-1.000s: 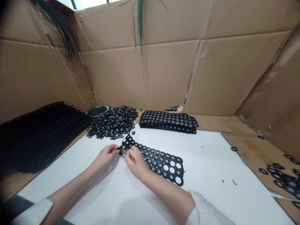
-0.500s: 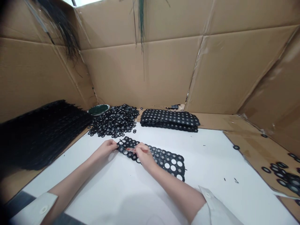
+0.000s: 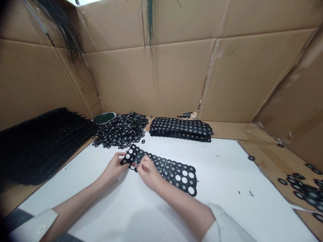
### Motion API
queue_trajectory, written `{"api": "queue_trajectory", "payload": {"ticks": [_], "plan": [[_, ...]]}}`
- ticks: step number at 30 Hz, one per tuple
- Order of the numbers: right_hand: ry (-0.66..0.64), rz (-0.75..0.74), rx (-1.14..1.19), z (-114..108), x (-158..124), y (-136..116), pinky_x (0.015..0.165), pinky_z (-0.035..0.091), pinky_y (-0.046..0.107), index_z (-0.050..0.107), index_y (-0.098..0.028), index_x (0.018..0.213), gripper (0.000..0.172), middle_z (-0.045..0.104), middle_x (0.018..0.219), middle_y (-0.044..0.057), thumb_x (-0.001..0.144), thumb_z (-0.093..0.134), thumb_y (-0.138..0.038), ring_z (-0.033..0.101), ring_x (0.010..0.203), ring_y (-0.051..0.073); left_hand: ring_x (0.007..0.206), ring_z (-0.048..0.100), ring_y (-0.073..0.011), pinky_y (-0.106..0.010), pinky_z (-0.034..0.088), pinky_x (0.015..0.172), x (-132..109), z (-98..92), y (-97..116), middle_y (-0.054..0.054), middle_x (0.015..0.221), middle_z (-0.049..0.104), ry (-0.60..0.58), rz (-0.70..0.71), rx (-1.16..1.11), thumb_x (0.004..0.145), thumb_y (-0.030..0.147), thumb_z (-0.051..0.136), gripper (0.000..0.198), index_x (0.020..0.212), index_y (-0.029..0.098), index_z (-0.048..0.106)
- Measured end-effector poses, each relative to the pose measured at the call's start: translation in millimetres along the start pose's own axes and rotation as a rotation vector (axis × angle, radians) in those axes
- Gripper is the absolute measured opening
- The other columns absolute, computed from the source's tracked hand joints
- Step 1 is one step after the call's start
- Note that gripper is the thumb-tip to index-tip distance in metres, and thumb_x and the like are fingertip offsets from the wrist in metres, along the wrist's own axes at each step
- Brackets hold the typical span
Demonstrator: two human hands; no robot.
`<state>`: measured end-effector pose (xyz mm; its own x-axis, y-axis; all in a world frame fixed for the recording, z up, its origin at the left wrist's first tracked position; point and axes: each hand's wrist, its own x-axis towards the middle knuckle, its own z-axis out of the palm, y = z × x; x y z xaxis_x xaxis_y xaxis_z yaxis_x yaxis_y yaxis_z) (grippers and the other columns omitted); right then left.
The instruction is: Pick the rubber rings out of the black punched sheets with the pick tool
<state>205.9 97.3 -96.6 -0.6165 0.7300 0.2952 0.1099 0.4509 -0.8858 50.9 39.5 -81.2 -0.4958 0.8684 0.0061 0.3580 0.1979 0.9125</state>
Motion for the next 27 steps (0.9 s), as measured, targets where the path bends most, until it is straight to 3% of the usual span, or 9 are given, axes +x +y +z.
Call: {"api": "queue_trajectory", "payload": {"ticks": [3,7,10,13,16,21,27], "plan": [[-0.013,-0.071,-0.050,1.9,-0.7,1.1,0.060,0.036,0.026,0.030,-0.018,0.053,0.028,0.041,0.074,0.001,0.081,0.035,-0.017,0.045,0.066,0.011,0.059,0.055,-0.0147,-0.024,0.037,0.055,-4.6,-1.1,7.1,-0.001,0.068,0.061,-0.055,0.022,0.017,0.062,0.018,0.054,0.037,0.097,0.018,0.040],[-0.023,-0.066,-0.070,-0.6,-1.6,-5.9,0.057,0.034,0.025,0.028,-0.018,0.052,0.030,0.039,0.070,0.000,0.080,0.035,-0.016,0.043,0.063,0.010,0.046,0.045,-0.0107,-0.022,0.031,0.046,-6.1,-4.9,19.0,0.001,0.064,0.059,-0.134,-0.059,0.042,0.062,0.017,0.050,0.035,0.095,0.018,0.040],[-0.049,-0.068,-0.026,-5.0,0.1,-9.6,0.060,0.034,0.025,0.031,-0.018,0.051,0.028,0.040,0.071,-0.001,0.078,0.038,-0.016,0.044,0.064,0.010,0.050,0.045,-0.0114,-0.023,0.032,0.050,-1.1,-10.1,23.8,0.003,0.062,0.059,-0.150,0.008,0.164,0.059,0.018,0.051,0.030,0.089,0.019,0.047],[-0.002,0.044,0.118,-9.5,3.5,-7.1,0.059,0.035,0.024,0.036,-0.017,0.047,0.026,0.044,0.069,-0.001,0.073,0.038,-0.016,0.045,0.063,0.010,0.054,0.046,-0.0129,-0.024,0.032,0.053,8.3,-15.2,23.1,0.003,0.058,0.055,-0.251,0.052,0.208,0.061,0.028,0.055,0.016,0.073,0.017,0.052],[0.131,0.180,0.236,-11.9,5.4,-3.3,0.058,0.035,0.025,0.036,-0.018,0.045,0.027,0.046,0.063,-0.001,0.071,0.033,-0.015,0.046,0.062,0.011,0.055,0.047,-0.0130,-0.024,0.033,0.054,17.2,-17.4,18.4,0.003,0.055,0.052,-0.341,0.042,0.167,0.063,0.035,0.056,0.020,0.063,0.016,0.050],[0.132,0.160,0.179,-12.1,2.1,-9.5,0.056,0.034,0.024,0.041,-0.019,0.051,0.021,0.045,0.062,-0.001,0.071,0.034,-0.014,0.045,0.062,0.012,0.062,0.053,-0.0158,-0.025,0.037,0.057,23.4,-15.2,10.0,0.000,0.063,0.058,-0.290,0.050,0.129,0.061,0.031,0.057,0.018,0.070,0.016,0.054],[0.088,0.143,0.216,-10.8,-0.9,-14.2,0.061,0.038,0.025,0.037,-0.019,0.051,0.022,0.042,0.067,-0.001,0.073,0.034,-0.015,0.046,0.062,0.011,0.057,0.050,-0.0156,-0.025,0.036,0.055,25.4,-11.4,4.7,0.002,0.053,0.054,-0.179,0.034,0.171,0.055,0.030,0.060,0.015,0.057,0.017,0.053]]}}
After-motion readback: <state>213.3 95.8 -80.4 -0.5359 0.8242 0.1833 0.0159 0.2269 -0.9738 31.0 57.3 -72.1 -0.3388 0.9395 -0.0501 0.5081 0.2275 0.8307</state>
